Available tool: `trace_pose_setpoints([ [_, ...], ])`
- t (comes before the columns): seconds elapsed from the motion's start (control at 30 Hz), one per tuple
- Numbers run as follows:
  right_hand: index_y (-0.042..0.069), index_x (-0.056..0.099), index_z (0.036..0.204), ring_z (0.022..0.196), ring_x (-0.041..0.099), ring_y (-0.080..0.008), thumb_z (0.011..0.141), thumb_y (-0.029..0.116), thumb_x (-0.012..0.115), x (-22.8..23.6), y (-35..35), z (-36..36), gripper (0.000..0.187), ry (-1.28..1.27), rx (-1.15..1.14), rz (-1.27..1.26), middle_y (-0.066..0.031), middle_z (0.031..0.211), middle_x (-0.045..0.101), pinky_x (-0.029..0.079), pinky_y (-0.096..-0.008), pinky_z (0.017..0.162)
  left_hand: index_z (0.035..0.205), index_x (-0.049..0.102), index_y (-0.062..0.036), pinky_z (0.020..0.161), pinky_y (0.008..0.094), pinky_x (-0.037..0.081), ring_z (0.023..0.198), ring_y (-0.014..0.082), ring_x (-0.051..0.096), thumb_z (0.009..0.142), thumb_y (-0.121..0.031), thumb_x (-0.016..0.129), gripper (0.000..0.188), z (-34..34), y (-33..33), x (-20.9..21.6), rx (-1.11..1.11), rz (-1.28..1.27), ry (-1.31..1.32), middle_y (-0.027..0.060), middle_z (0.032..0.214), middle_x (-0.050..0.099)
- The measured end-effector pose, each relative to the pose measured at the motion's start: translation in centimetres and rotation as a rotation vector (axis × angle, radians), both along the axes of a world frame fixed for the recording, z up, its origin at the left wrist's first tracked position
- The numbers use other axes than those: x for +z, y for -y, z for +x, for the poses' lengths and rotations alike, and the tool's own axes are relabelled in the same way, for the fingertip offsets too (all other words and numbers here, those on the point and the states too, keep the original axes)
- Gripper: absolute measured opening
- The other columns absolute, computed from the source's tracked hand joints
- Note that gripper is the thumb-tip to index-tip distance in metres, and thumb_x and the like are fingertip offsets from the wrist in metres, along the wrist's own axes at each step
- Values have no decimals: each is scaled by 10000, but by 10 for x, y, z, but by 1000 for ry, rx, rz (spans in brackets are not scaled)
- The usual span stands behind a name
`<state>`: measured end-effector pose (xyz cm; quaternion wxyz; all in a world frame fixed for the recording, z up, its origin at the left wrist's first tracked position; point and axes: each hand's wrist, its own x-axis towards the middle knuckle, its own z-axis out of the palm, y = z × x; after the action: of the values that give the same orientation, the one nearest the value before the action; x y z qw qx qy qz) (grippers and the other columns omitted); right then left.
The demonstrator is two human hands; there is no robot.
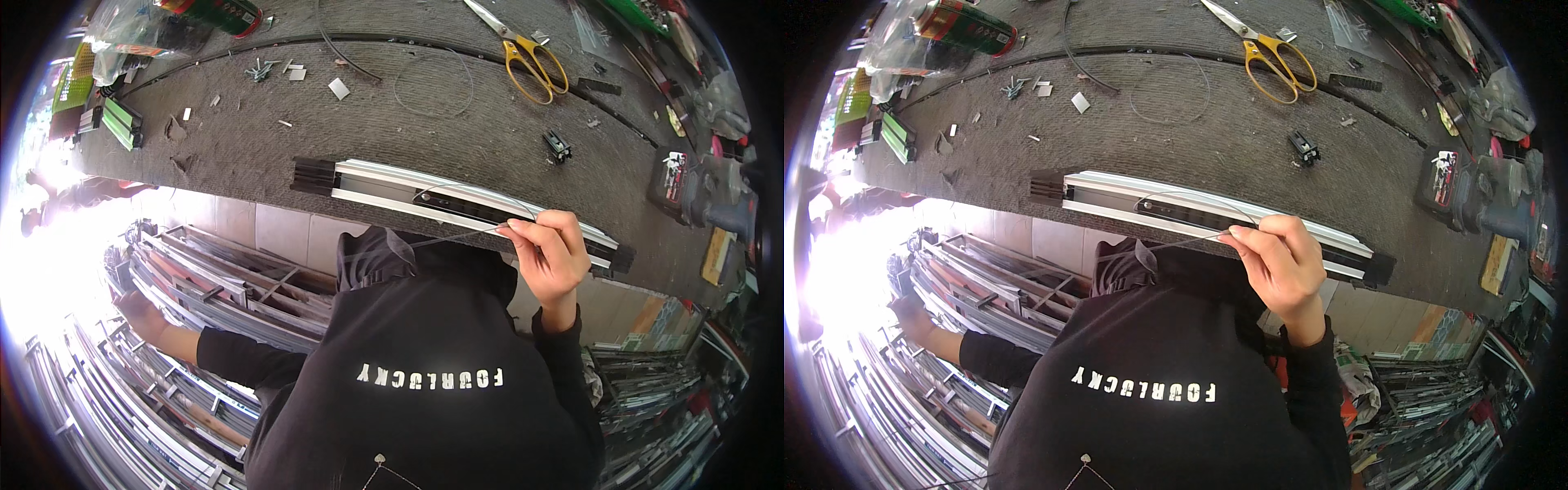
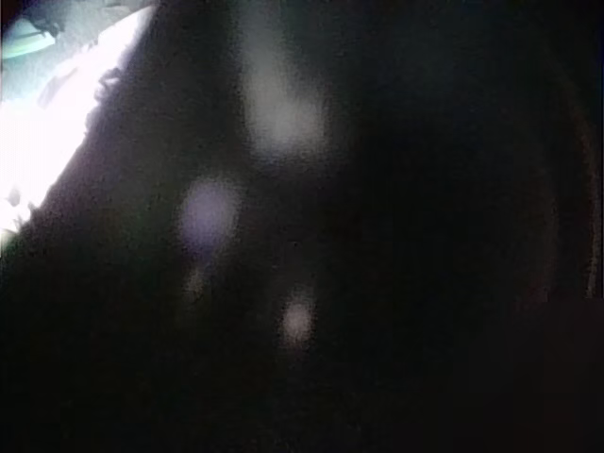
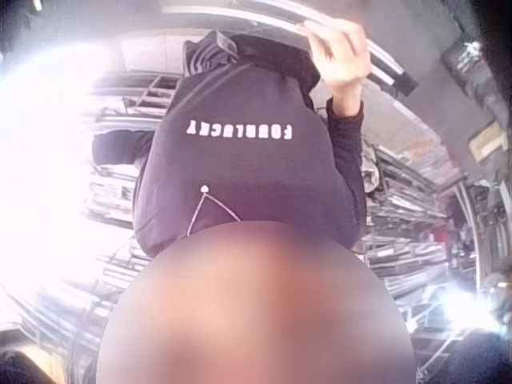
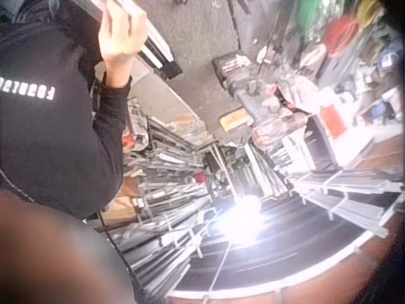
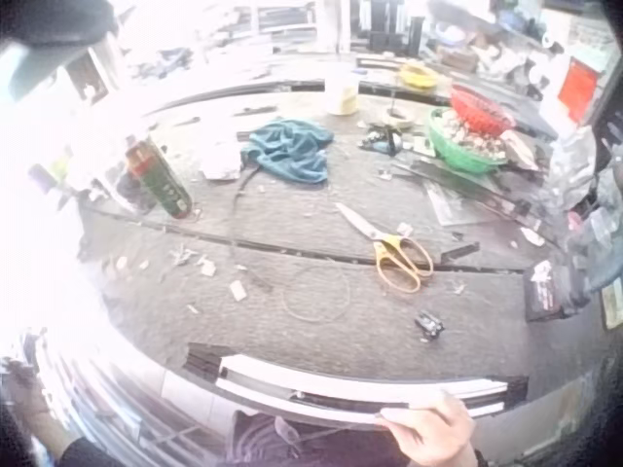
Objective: The person assembles a window component by attaching black plastic end caps to a white aluminum frame and threading a thin wire through the frame's channel. The person then secures the wire with a small black plastic clip.
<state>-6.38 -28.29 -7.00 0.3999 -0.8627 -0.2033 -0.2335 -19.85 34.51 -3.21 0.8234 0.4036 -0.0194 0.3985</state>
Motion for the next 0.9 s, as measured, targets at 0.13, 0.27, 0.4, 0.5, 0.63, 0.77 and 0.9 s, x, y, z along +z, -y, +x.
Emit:
trace_pose_setpoints([
  [0.13, 42, 746, 913, 564, 492, -117, 680, 26, 903, 2, 1, 1, 281, -27, 18, 4, -28, 797, 531, 384, -280, 477, 1126, 728, -39, 856, 357, 514, 889, 227, 707, 1025, -229, 563, 271, 26, 54, -54, 837, 1203, -2038, 103, 952, 753],
  [0.27, 52, 749, 910, 573, 500, -124, 682, 40, 902, 4, 1, 0, 275, -32, -8, -21, -26, 795, 540, 392, -283, 484, 1125, 729, -10, 911, 341, 497, 976, 222, 676, 1014, -233, 578, 291, 109, 214, -16, -53, 1151, -1157, 136, 1048, 736],
  [0.4, 58, 749, 905, 584, 513, -130, 681, 51, 904, 3, 0, -1, 272, -25, -17, -45, -25, 798, 552, 404, -282, 488, 1219, 672, 18, 970, 382, 502, 1103, 352, 670, 918, -198, 703, 372, 126, 370, 13, -872, 1291, -798, 196, 1177, 708],
  [0.5, 61, 750, 905, 588, 522, -132, 684, 56, 903, 3, -1, -1, 269, -10, -20, -48, -24, 798, 558, 412, -281, 491, 1252, 635, -12, 941, 429, 503, 1063, 371, 663, 932, -328, 698, 454, 144, 393, 6, -1092, 1275, -576, 202, 1171, 682],
  [0.63, 65, 752, 904, 591, 528, -130, 685, 56, 903, 3, 1, -2, 266, -23, -14, -45, -23, 792, 556, 420, -278, 494, 1098, 653, -1, 872, 442, 507, 971, 391, 663, 961, -347, 661, 373, 153, 393, -6, -1136, 1376, -634, 201, 1053, 688],
  [0.77, 64, 754, 922, 590, 525, -126, 679, 46, 902, 3, 1, -1, 285, -19, -8, -37, -20, 791, 551, 417, -273, 491, 1043, 661, 8, 864, 462, 493, 982, 402, 634, 986, -315, 618, 330, 148, 405, -13, -1227, 1307, -573, 219, 1023, 658],
  [0.9, 42, 751, 944, 595, 539, -130, 686, 18, 888, 7, -2, 0, 293, -64, -14, -7, -28, 803, 556, 426, -274, 491, 931, 628, 25, 772, 381, 515, 840, 256, 673, 1034, -214, 530, 278, 143, 377, -17, -1360, 401, -874, 112, 861, 655],
])
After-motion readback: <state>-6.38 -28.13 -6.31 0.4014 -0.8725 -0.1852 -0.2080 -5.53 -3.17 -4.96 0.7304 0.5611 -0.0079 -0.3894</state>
